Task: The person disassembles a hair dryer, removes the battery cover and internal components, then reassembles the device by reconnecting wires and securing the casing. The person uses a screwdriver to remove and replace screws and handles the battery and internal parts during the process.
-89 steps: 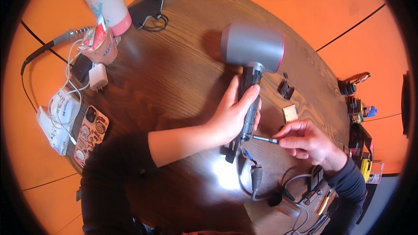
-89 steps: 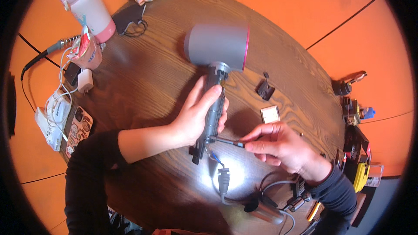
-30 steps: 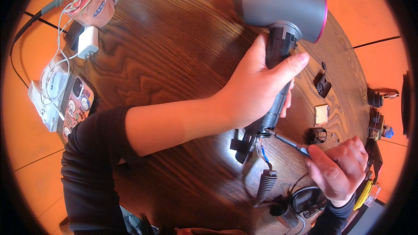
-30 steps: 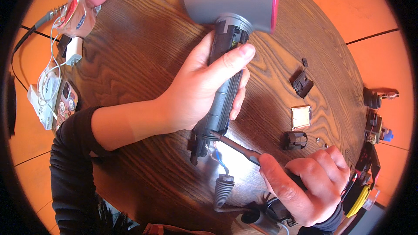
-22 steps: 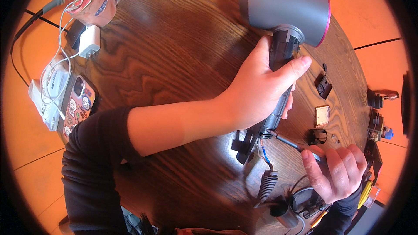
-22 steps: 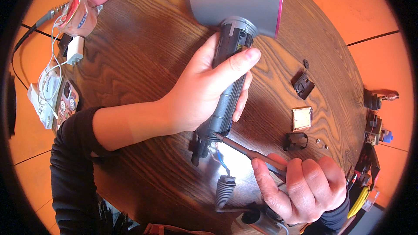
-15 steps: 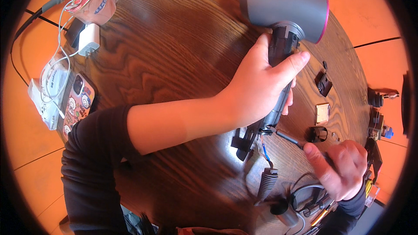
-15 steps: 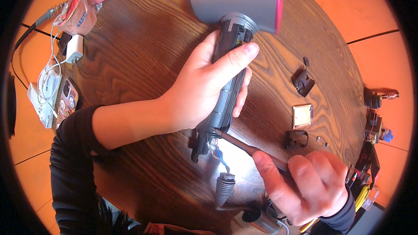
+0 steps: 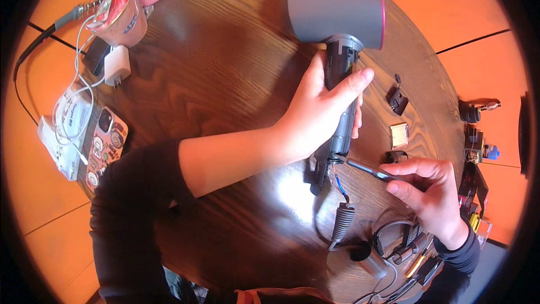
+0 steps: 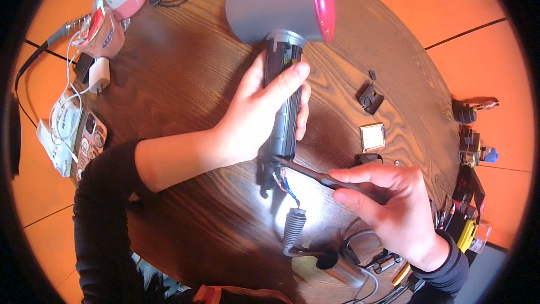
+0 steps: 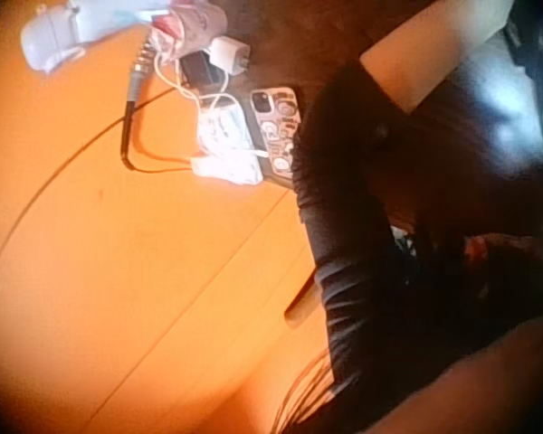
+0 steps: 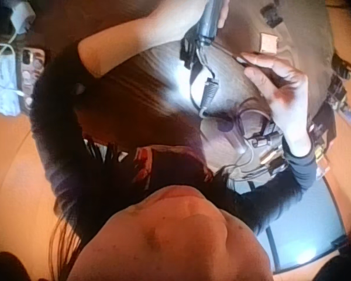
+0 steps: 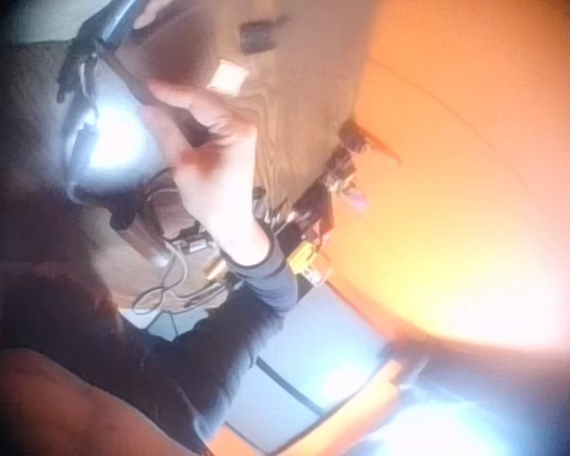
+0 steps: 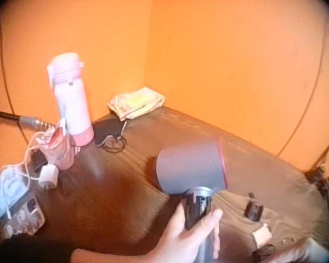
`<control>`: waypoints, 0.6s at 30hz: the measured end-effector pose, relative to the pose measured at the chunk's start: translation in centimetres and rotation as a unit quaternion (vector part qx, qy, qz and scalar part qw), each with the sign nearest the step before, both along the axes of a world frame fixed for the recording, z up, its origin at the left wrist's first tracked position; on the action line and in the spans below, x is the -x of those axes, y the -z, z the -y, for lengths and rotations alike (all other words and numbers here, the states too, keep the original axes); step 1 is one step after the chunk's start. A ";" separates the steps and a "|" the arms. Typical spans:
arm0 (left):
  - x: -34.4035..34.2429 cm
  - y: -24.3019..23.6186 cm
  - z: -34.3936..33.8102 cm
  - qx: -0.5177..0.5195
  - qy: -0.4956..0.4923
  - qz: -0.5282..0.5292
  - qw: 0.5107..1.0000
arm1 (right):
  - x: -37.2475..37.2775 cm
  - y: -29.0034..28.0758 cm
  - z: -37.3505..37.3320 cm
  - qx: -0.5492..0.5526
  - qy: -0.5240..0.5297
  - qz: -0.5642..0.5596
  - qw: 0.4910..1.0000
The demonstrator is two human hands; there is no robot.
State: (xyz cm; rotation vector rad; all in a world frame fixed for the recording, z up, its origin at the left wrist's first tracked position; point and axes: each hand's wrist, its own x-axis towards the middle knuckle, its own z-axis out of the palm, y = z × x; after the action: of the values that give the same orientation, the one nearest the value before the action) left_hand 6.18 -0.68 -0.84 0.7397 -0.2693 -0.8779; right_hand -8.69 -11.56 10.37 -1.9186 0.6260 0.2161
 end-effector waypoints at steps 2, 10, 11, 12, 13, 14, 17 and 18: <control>-0.3 0.0 -0.2 0.017 0.035 -0.006 0.999 | 1.2 -0.6 0.5 0.016 0.005 0.003 1.000; -0.9 0.6 0.1 0.047 0.134 0.037 0.989 | 6.1 1.8 1.8 0.059 0.147 0.175 0.972; -0.8 0.6 0.0 0.054 0.153 0.055 0.985 | 6.2 2.5 1.8 0.051 0.155 0.194 0.967; -0.7 0.7 -0.1 0.062 0.173 0.072 0.980 | 6.1 3.1 1.9 0.044 0.164 0.211 0.962; -0.7 0.6 -0.1 0.065 0.192 0.091 0.975 | 6.0 3.6 1.8 0.039 0.176 0.237 0.955; -0.6 0.6 -0.2 0.062 0.191 0.092 0.975 | 5.8 3.9 1.8 0.027 0.163 0.250 0.954; -0.7 0.4 -0.3 0.059 0.194 0.081 0.976 | 5.1 4.9 1.5 0.044 0.111 0.311 0.943; -0.8 0.3 -0.3 0.040 0.189 0.091 0.977 | 4.9 5.0 1.6 0.031 0.059 0.340 0.938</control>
State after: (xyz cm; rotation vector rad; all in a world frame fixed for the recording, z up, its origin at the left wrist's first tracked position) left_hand 7.01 -0.39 -1.12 0.7056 -0.6208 -1.1521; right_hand -13.54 -13.16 5.38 -1.8462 0.2732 -0.5348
